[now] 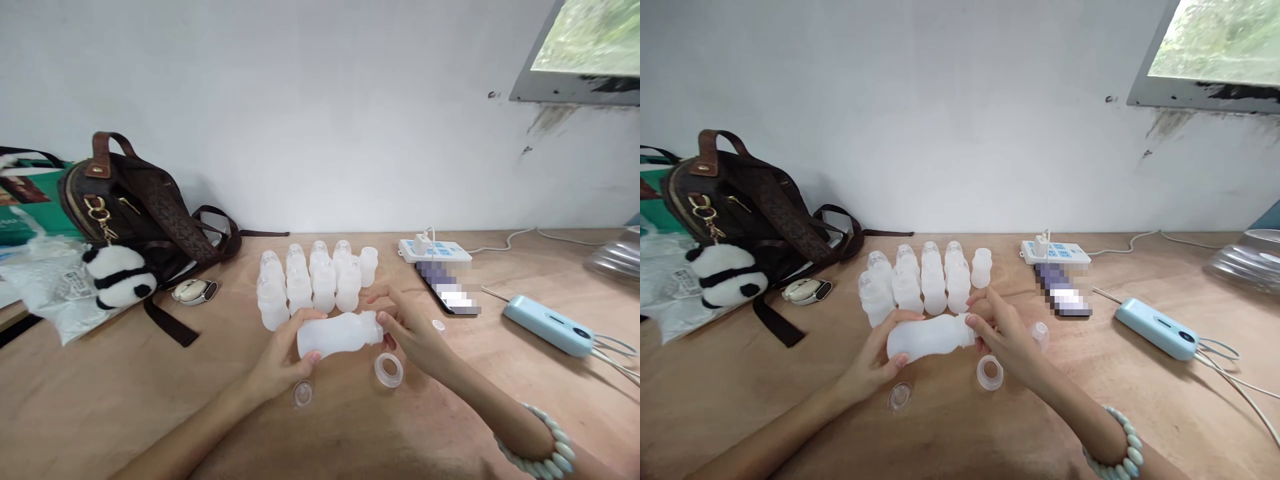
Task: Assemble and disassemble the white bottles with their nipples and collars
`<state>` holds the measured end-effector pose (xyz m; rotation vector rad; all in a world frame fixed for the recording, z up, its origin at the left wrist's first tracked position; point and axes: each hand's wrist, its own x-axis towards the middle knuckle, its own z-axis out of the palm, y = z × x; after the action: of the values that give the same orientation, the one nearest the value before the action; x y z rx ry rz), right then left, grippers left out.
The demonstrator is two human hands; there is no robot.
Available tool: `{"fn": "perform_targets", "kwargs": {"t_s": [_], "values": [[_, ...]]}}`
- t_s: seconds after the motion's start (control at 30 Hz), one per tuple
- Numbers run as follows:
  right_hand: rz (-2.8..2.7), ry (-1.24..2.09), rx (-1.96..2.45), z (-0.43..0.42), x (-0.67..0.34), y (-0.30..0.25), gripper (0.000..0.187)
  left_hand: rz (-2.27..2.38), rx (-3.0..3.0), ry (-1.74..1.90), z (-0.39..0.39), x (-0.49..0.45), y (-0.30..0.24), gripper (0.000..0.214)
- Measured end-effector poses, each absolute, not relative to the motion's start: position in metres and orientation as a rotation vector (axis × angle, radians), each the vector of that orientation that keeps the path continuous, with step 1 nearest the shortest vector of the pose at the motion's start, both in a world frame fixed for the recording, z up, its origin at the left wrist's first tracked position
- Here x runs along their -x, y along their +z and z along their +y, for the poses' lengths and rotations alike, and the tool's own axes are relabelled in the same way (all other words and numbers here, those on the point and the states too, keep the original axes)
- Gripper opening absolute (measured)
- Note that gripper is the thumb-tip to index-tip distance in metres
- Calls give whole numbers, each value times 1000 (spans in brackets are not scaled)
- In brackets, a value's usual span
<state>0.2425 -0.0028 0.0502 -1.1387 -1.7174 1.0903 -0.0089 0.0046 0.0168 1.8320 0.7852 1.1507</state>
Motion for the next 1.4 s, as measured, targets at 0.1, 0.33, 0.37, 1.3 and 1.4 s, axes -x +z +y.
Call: {"fn": "perform_targets", "kwargs": {"t_s": [0.1, 0.33, 0.37, 1.3, 1.4], "values": [[-1743, 1331, 968, -8, -243, 51, 44, 843, -1977, 1121, 0, 22, 15, 39], [-1743, 1347, 1136, -7, -239, 37, 34, 862, -2008, 1073, -4, 27, 2, 40], [-1746, 1322, 1158, -6, -237, 33, 38, 852, -2025, 1054, -5, 27, 1, 39], [-1616, 1267, 1106, -14, -229, 30, 26, 663, -2622, 1203, -8, 24, -2, 51], [-1551, 1416, 1192, -13, -227, 29, 32, 714, -3048, 1216, -6, 27, 2, 43]]}}
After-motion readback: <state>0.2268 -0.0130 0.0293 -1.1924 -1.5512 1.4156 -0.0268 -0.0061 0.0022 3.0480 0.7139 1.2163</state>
